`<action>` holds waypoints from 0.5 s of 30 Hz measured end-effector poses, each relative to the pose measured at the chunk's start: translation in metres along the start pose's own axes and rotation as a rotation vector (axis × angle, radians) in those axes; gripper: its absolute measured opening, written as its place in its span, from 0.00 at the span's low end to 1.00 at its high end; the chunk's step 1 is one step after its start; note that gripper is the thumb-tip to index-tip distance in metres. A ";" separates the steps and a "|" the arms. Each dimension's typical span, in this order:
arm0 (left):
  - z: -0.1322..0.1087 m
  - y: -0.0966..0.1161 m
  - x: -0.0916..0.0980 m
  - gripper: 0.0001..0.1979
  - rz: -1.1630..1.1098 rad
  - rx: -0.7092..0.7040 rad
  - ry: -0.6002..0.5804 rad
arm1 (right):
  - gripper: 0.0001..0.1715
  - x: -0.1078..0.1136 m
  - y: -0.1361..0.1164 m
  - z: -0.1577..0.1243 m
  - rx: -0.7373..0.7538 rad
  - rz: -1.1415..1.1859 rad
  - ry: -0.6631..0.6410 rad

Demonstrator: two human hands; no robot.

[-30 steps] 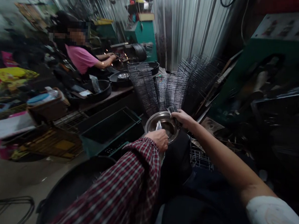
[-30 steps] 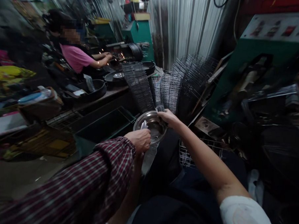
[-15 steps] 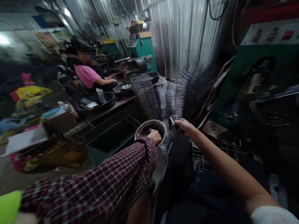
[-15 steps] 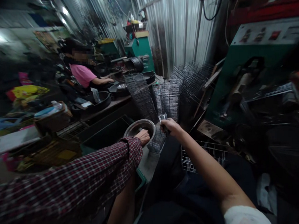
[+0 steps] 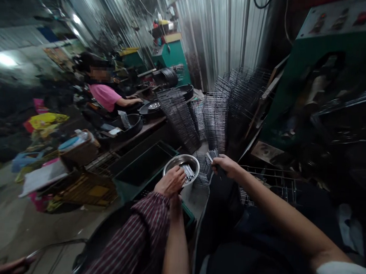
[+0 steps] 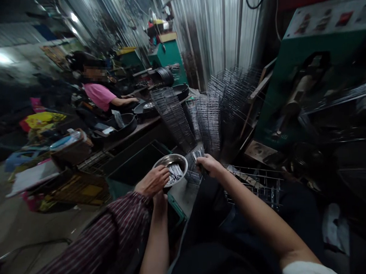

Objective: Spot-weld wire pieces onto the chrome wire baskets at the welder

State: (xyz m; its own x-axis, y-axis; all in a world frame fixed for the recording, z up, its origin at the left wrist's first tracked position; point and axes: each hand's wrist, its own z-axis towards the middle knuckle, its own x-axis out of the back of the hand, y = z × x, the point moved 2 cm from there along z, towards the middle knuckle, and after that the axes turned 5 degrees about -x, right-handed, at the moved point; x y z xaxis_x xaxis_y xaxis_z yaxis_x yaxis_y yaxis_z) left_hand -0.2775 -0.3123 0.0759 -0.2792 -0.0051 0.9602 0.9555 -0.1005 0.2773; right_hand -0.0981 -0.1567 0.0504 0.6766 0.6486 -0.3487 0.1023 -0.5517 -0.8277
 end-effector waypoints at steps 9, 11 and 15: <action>-0.029 0.101 0.019 0.13 0.561 -0.462 -0.128 | 0.06 -0.009 0.011 -0.004 -0.052 -0.058 0.043; -0.006 0.104 0.020 0.16 0.395 -0.414 -0.064 | 0.04 -0.016 0.010 -0.006 -0.049 -0.080 0.086; 0.036 0.094 0.016 0.25 0.058 -0.280 0.084 | 0.06 -0.060 0.010 -0.010 0.052 -0.165 0.361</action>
State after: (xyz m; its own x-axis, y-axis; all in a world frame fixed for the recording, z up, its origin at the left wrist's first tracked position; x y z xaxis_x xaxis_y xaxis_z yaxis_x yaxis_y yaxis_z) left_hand -0.1889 -0.2857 0.1189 -0.2431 -0.0999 0.9648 0.9100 -0.3678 0.1912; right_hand -0.1303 -0.2060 0.0673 0.8679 0.4952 -0.0396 0.2003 -0.4218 -0.8843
